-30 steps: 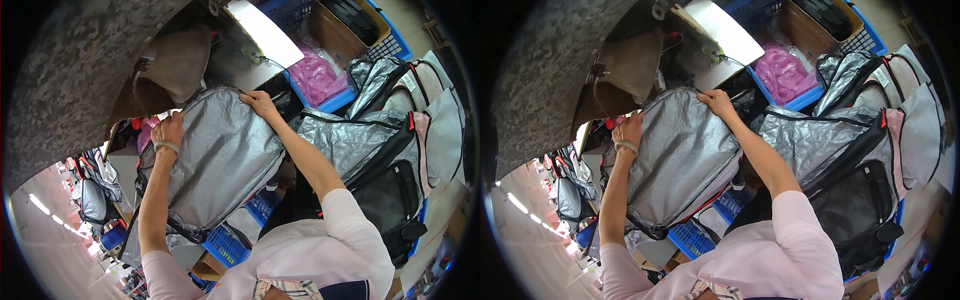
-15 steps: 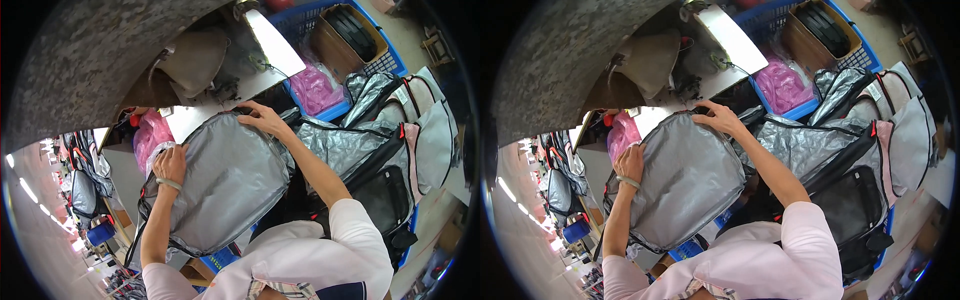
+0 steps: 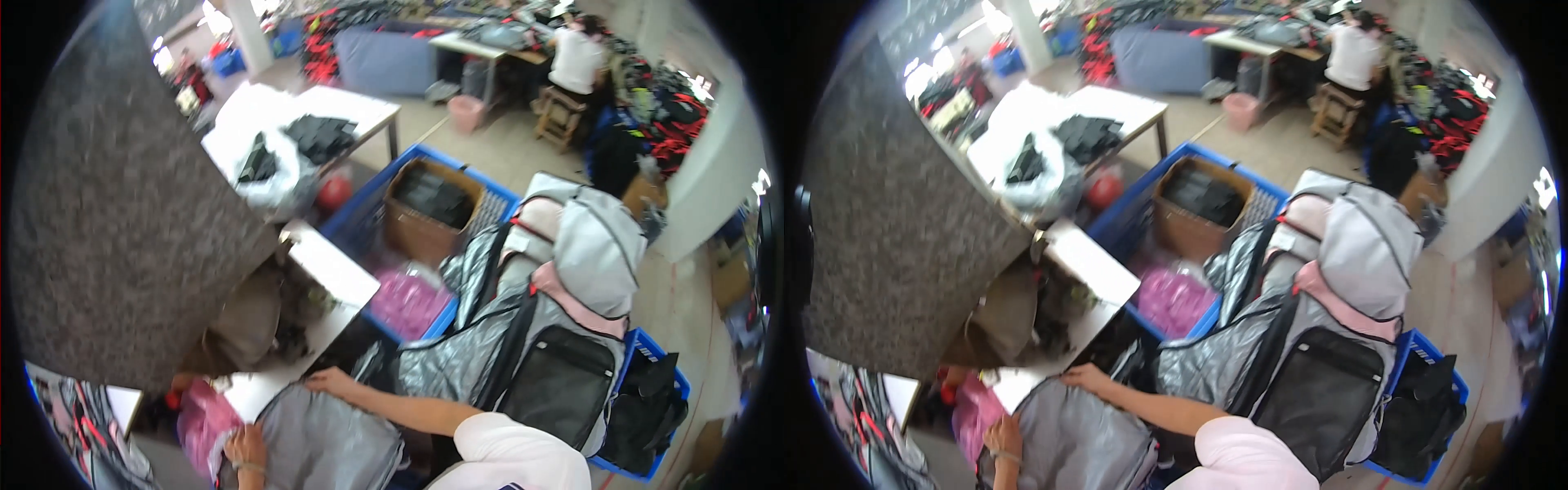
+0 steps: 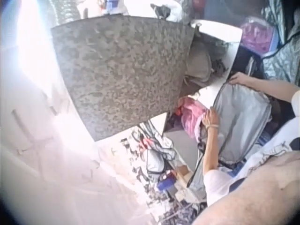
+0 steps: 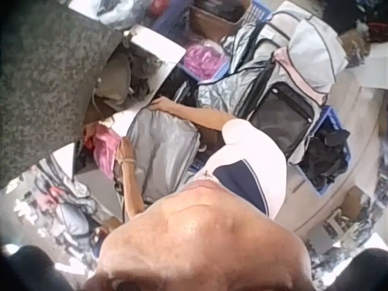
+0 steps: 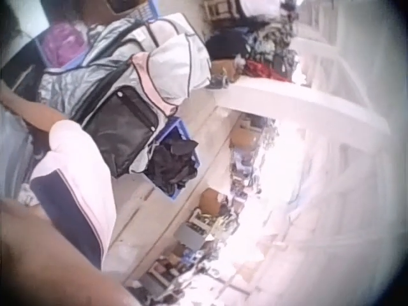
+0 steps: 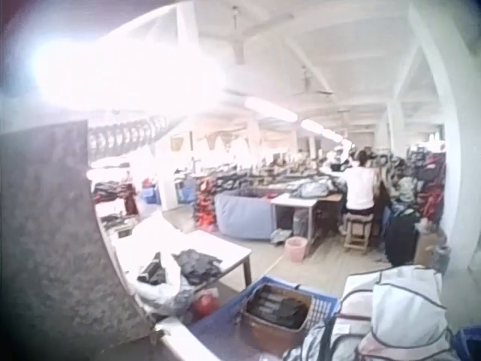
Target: Inspecting and organizing manufactured storage bags in a workshop environment.
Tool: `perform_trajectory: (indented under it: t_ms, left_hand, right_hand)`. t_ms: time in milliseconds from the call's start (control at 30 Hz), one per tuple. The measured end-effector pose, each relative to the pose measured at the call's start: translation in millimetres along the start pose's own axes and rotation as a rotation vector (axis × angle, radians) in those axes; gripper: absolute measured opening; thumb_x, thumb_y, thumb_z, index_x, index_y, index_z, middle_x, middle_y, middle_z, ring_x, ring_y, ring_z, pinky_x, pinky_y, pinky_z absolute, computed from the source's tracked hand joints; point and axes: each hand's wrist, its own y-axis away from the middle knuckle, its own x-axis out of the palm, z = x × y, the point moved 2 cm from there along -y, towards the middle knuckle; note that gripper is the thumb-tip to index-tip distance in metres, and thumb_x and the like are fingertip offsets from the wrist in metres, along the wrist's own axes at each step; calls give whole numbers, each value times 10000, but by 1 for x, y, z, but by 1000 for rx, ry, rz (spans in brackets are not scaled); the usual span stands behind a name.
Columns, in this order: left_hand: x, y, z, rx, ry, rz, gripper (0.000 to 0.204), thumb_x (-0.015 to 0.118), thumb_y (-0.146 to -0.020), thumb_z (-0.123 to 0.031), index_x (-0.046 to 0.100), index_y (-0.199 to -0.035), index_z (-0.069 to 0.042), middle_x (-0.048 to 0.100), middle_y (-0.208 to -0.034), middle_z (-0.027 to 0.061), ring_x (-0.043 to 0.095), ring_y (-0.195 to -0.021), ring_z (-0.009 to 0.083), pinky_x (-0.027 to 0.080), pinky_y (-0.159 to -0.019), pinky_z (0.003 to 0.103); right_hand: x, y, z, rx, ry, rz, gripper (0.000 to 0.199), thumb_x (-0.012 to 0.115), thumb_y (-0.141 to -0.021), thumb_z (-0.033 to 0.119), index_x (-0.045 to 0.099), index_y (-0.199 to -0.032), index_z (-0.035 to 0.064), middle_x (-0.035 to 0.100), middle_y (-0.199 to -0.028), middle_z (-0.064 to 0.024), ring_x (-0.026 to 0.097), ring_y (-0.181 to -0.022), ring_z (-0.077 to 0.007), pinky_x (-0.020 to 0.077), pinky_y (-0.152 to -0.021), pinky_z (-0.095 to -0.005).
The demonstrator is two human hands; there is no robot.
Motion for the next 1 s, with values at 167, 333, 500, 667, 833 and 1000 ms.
perform_trajectory:
  t_ms: [167, 333, 500, 667, 833, 1000]
  left_hand:
    - [-6, -8, -22, -50, 83, 31, 272, 593, -793, -273, 519, -624, -74, 583, -587, 113, 574, -554, 295, 428, -532, 411]
    - [-21, -6, -28, -8, 61, 179, 242, 576, -780, -327, 557, -754, -87, 597, -722, 70, 583, -658, 294, 440, -548, 430]
    - [-20, 11, -23, -65, 169, -21, 263, 593, -788, -273, 532, -637, -66, 589, -609, 116, 582, -591, 289, 430, -552, 408]
    - [-41, 11, -38, -83, 231, -16, 242, 596, -779, -261, 537, -645, -68, 588, -622, 111, 585, -631, 283, 433, -582, 399]
    - [-51, 29, -34, -96, 198, -25, 210, 591, -778, -247, 540, -675, -71, 579, -622, 107, 575, -633, 288, 429, -606, 402]
    - [-92, 50, -22, -126, 233, -5, 154, 554, -795, -202, 545, -740, -58, 578, -742, 144, 554, -721, 318, 422, -644, 412]
  right_hand:
    - [-25, 31, 62, 130, -143, 35, 459, 577, -792, 482, 659, -1000, 81, 617, -833, -29, 544, -803, -123, 421, -764, -261]
    - [-23, 29, 93, 237, 465, -44, 457, 607, -743, 515, 622, -815, 65, 487, -670, -44, 500, -698, -147, 405, -658, -303]
    - [3, 52, 124, 156, 589, 105, 556, 637, -691, 550, 604, -887, 31, 515, -788, -51, 504, -812, -175, 400, -710, -333]
    - [-43, 45, 71, -822, 741, 361, 626, 602, -630, 129, 480, -1242, 83, 521, -1191, -121, 449, -1102, -287, 375, -878, -378]
    - [-28, 55, 68, -848, 660, 364, 526, 610, -616, 100, 570, -1140, 98, 559, -1117, -82, 487, -1026, -263, 398, -827, -363]
    - [8, 86, 92, 22, 229, 121, 328, 646, -749, 377, 651, -913, 94, 565, -911, -13, 482, -854, -133, 400, -738, -297]
